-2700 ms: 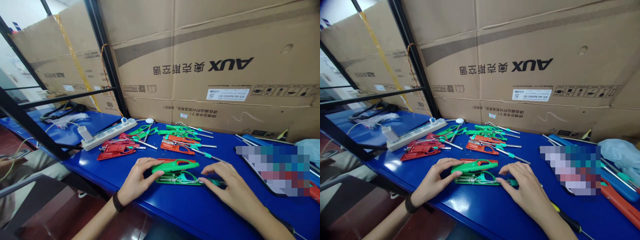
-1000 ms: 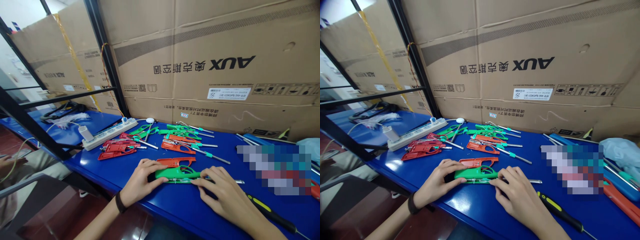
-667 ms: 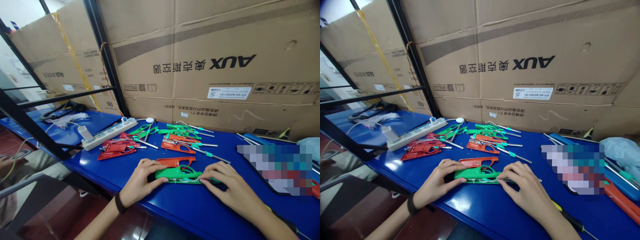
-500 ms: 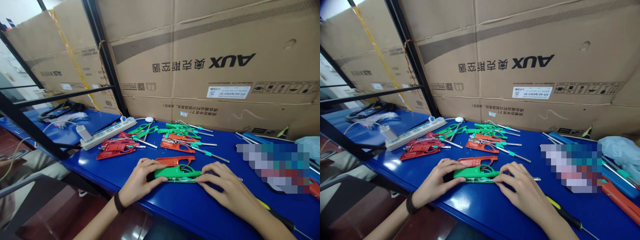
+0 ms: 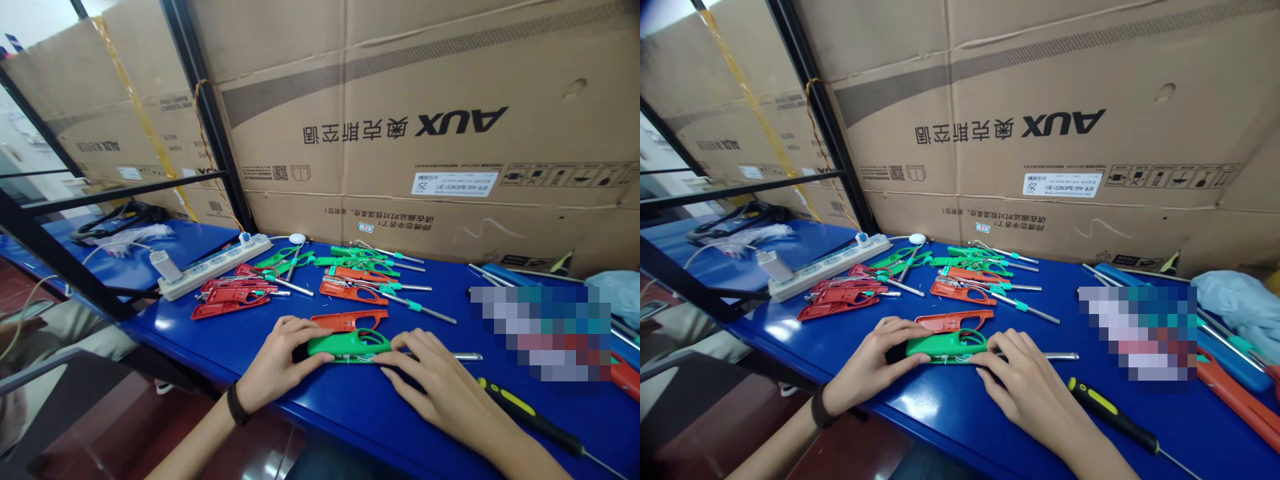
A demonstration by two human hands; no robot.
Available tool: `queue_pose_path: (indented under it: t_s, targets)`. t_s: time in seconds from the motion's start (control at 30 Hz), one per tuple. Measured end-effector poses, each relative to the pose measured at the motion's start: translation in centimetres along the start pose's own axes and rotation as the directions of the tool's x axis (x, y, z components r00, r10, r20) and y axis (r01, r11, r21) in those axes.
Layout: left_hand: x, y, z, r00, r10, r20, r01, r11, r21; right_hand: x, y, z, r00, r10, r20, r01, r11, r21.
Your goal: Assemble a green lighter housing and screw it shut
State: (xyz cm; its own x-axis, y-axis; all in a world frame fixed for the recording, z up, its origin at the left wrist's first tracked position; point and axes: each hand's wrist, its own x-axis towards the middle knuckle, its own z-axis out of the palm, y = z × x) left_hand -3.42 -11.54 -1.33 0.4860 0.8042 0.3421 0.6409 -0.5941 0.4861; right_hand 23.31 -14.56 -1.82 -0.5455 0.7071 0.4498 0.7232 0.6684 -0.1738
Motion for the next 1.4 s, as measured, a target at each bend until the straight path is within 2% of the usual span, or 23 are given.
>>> queue_pose_path:
  t_s: [0.2, 0.77, 1.07, 1.2, 1.4]
  targets:
    - [0.0, 0.1, 0.0, 1.0, 0.002, -0.012, -0.001, 1.0, 0.007, 0.0, 0.4, -0.7, 0.995, -0.049, -0.083, 0.048, 0.999, -0.015]
    - [-0.1, 0.2, -0.1, 1.0, 0.011, -0.006, -0.011, 1.0, -0.003, -0.3, 0.9, -1.3, 0.996, 0.011, -0.084, -0.011, 1.0, -0.003]
    - [0.0, 0.2, 0.0, 1.0, 0.018, -0.012, -0.018, 1.0, 0.009, -0.1, 0.7, -0.4, 0.999, 0.002, -0.033, -0.004, 0.998, -0.066]
    - [-0.1, 0.2, 0.0, 0.999, 0.031, -0.014, -0.031, 0.999, 0.015, -0.1, 0.9, 0.0, 0.995, -0.075, -0.063, 0.066, 0.989, -0.135]
    - [-0.1, 0.3, -0.2, 0.997, 0.075, 0.0, -0.075, 0.997, 0.017, -0.2, 0.8, 0.1, 0.991, -0.083, -0.104, 0.069, 0.989, -0.13]
